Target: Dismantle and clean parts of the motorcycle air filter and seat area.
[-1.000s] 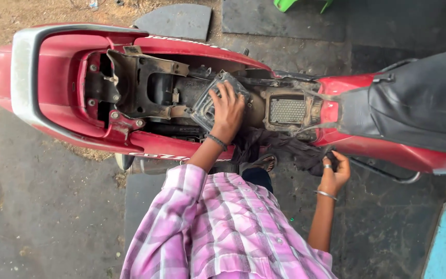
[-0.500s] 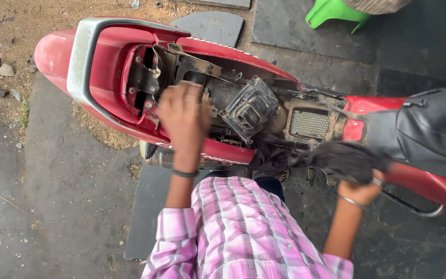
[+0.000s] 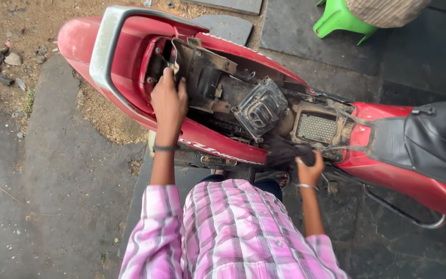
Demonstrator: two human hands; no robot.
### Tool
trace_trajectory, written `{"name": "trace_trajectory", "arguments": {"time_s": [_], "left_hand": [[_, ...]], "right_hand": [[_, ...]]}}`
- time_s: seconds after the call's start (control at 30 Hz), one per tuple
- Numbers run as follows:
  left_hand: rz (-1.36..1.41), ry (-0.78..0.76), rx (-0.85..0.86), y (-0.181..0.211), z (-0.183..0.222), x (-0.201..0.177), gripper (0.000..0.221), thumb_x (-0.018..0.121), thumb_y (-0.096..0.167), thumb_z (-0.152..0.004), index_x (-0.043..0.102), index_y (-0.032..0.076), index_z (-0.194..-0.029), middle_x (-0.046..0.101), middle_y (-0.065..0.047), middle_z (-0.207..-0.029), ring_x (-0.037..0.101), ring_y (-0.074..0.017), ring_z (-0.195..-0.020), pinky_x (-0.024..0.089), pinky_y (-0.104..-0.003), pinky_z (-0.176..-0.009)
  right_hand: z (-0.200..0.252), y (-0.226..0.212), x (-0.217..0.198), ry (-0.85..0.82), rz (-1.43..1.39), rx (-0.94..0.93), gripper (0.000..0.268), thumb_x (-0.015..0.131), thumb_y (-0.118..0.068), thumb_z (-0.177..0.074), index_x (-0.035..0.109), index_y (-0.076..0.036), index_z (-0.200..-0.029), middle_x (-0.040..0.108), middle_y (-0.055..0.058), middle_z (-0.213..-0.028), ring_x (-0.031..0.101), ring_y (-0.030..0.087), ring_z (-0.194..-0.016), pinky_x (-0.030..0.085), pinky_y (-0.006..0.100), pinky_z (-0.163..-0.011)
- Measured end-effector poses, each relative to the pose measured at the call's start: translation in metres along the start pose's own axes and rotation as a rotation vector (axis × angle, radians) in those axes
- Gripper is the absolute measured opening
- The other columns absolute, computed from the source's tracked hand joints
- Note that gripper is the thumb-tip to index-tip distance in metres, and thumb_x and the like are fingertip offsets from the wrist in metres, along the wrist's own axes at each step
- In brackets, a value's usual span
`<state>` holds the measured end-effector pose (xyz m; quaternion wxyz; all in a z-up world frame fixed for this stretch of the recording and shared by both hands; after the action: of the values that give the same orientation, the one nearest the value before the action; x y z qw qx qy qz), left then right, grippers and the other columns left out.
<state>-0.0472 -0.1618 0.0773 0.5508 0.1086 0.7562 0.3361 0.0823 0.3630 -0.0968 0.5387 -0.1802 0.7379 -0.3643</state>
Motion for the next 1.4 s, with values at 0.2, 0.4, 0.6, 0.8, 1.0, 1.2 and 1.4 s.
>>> {"name": "trace_trajectory", "arguments": {"time_s": [0.2,0.4,0.6,0.8,1.0,1.2,1.4], "left_hand": [[0.822,0.082,0.136,0.020,0.040,-0.055,0.024,0.057,0.016,-0.108,0.053,0.000,-0.126,0.068,-0.020,-0.110,0.063,-0.0336,-0.094,0.051,-0.041,-0.087],[0.601,-0.058,-0.124,0.041,0.072,-0.046,0.038,0.054,0.024,-0.107,0.057,0.004,-0.139,0.068,-0.019,-0.092,0.060,-0.0292,-0.075,0.045,-0.037,-0.072],[0.231,0.243,0.221,0.000,0.095,-0.018,0.023,0.062,0.019,-0.101,0.065,0.005,-0.120,0.073,-0.019,-0.111,0.067,-0.0332,-0.106,0.050,-0.042,-0.101],[0.705,0.306,0.084,0.008,0.078,-0.064,0.037,0.056,0.006,-0.103,0.061,-0.001,-0.139,0.063,-0.025,-0.138,0.061,-0.0346,-0.126,0.044,-0.038,-0.110],[0.679,0.357,0.191,0.037,0.080,-0.061,0.041,0.054,-0.007,-0.089,0.066,0.004,-0.126,0.069,-0.025,-0.121,0.071,-0.0320,-0.102,0.053,-0.036,-0.091],[0.653,0.401,-0.163,-0.010,0.078,-0.022,0.040,0.053,-0.006,-0.092,0.064,-0.002,-0.130,0.074,-0.025,-0.098,0.075,-0.0311,-0.080,0.056,-0.039,-0.073],[0.507,0.425,-0.207,-0.010,0.073,-0.017,0.030,0.059,0.002,-0.100,0.065,-0.005,-0.128,0.073,-0.027,-0.105,0.073,-0.0409,-0.092,0.054,-0.045,-0.075]], "right_hand": [[0.010,-0.150,-0.080,-0.016,-0.977,-0.071,0.048,0.071,0.006,-0.077,0.062,-0.002,-0.123,0.066,0.007,-0.120,0.063,0.022,-0.118,0.046,0.042,-0.121],[-0.008,-0.393,0.018,-0.274,-1.224,-0.258,0.066,0.083,-0.008,-0.087,0.050,-0.012,-0.144,0.054,0.008,-0.147,0.054,0.027,-0.140,0.044,0.047,-0.124],[0.019,-0.479,0.092,-0.299,-0.127,-1.129,0.057,0.078,0.006,-0.068,0.060,-0.004,-0.121,0.061,0.017,-0.137,0.058,0.044,-0.133,0.049,0.046,-0.114],[0.026,-0.449,0.136,-0.828,-0.109,-0.898,0.043,0.081,0.005,-0.065,0.061,0.000,-0.103,0.068,0.016,-0.102,0.065,0.034,-0.103,0.053,0.039,-0.091],[-0.040,-0.402,0.179,-0.208,-0.764,-0.249,0.036,0.071,0.012,-0.082,0.062,0.000,-0.114,0.066,0.012,-0.105,0.062,0.018,-0.103,0.051,0.029,-0.096],[0.005,-0.455,0.181,-0.598,-0.527,-0.559,0.072,0.069,0.004,-0.082,0.033,-0.001,-0.144,0.048,0.016,-0.137,0.050,0.032,-0.130,0.039,0.034,-0.108],[-0.010,-0.461,0.169,-0.156,-0.006,-0.893,0.053,0.072,0.002,-0.076,0.066,-0.014,-0.127,0.061,0.007,-0.122,0.061,0.031,-0.116,0.054,0.044,-0.099]]}}
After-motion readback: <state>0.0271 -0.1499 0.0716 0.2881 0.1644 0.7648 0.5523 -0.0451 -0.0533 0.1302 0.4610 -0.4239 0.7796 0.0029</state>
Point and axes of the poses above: each hand's wrist, its own z-axis away from the middle knuckle, its own x-axis out of the palm, y = z × x, the point moved 7 cm from there along -z, towards the middle knuckle
